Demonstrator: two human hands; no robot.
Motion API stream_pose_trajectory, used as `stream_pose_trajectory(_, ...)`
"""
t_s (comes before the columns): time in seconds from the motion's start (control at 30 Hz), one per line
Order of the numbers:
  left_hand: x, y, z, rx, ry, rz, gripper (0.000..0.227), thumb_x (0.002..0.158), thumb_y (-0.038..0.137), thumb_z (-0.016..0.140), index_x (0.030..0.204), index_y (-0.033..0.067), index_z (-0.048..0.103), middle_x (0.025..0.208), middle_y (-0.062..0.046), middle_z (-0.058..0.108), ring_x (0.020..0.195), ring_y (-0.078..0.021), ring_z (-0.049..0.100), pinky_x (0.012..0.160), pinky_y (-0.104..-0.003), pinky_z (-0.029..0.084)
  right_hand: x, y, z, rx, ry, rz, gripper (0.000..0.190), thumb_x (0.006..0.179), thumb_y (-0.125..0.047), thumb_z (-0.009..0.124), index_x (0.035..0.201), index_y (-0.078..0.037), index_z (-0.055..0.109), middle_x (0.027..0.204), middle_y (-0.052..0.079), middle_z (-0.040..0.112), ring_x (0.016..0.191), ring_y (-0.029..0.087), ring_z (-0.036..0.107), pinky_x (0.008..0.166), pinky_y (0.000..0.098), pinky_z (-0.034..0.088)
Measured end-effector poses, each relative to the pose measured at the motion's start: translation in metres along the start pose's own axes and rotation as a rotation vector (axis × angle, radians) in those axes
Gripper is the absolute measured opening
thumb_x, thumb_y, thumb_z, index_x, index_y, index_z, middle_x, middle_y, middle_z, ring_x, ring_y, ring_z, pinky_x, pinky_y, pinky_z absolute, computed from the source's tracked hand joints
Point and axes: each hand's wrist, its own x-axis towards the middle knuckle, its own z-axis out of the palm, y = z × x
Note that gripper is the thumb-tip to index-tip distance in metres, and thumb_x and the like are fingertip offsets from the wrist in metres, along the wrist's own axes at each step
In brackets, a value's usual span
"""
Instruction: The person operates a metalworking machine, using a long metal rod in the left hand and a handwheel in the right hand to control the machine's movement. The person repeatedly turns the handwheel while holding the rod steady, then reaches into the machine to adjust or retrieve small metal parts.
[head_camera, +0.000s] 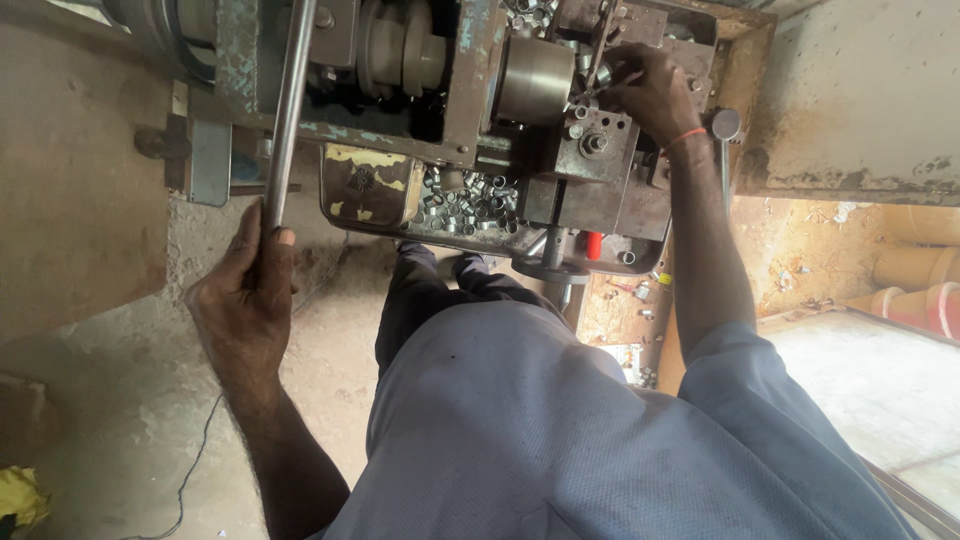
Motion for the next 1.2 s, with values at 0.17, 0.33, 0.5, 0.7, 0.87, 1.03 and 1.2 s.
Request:
stream_pose_trajectory(0.17,0.000,0.004,-0.001,0.010,0.007,0.000,0.046,0.108,0.035,0.069,0.143,0.0059,0.066,0.074,-0.005,0.070,0.062,-0.0067,0.065,0.050,-0.026,0.048,0.011,0.010,0.016,-0.034,-0.057,-0.062,0.032,0.100,0.000,0.063,0.131,-0.002,0.070,0.110,0.017,0.077,0.088,0.022,0.076,0.079,0.0344,0.064)
stream_pose_trajectory(0.33,-0.001,0.009,-0.001,0.001,0.020,-0.011,0.045,0.107,0.032,0.071,0.143,0.0058,0.066,0.072,-0.006,0.070,0.060,-0.0084,0.064,0.050,-0.028,0.046,0.000,-0.014,0.005,0.219,-0.004,0.046,0.035,0.096,0.000,0.061,0.131,0.000,0.062,0.106,0.016,0.074,0.084,0.019,0.075,0.076,0.0329,0.065)
stream_pose_trajectory(0.5,0.001,0.008,-0.001,0.018,0.014,-0.024,0.043,0.106,0.029,0.072,0.142,0.0054,0.066,0.071,-0.007,0.070,0.059,-0.0078,0.065,0.048,-0.028,0.046,0.003,-0.012,0.012,0.136,0.043,0.083,0.028,0.099,-0.003,0.060,0.126,0.002,0.065,0.108,0.016,0.074,0.085,0.017,0.075,0.078,0.0328,0.065)
stream_pose_trajectory(0.7,0.000,0.018,-0.001,-0.062,0.012,-0.071,0.044,0.104,0.025,0.075,0.143,0.0069,0.067,0.083,-0.008,0.075,0.062,-0.0088,0.064,0.052,-0.028,0.047,0.009,-0.013,0.023,0.278,-0.088,0.073,0.023,0.100,-0.006,0.064,0.121,0.001,0.071,0.102,0.013,0.076,0.084,0.016,0.073,0.079,0.0318,0.061)
stream_pose_trajectory(0.87,0.002,0.029,-0.001,-0.098,-0.006,-0.108,0.043,0.104,0.021,0.072,0.143,0.0078,0.065,0.081,-0.006,0.073,0.064,-0.0070,0.065,0.053,-0.025,0.049,0.001,-0.021,0.013,0.373,0.108,0.058,0.019,0.097,-0.001,0.064,0.114,0.004,0.072,0.091,0.014,0.075,0.073,0.016,0.074,0.066,0.0334,0.064)
stream_pose_trajectory(1.03,0.003,0.034,0.000,-0.051,-0.001,-0.090,0.042,0.103,0.015,0.072,0.144,0.0050,0.066,0.077,-0.007,0.069,0.062,-0.0094,0.059,0.053,-0.026,0.045,0.013,-0.019,0.025,0.259,0.126,0.136,0.020,0.097,-0.008,0.066,0.115,-0.001,0.072,0.093,0.011,0.077,0.069,0.013,0.076,0.062,0.0278,0.062)
stream_pose_trajectory(1.2,0.004,0.033,0.001,-0.101,-0.011,-0.040,0.039,0.105,0.012,0.071,0.142,0.0018,0.066,0.079,-0.008,0.070,0.061,-0.0092,0.060,0.054,-0.026,0.046,0.019,0.001,0.037,0.340,0.044,0.038,0.022,0.101,-0.009,0.064,0.120,-0.002,0.075,0.097,0.013,0.078,0.071,0.011,0.074,0.062,0.0248,0.061)
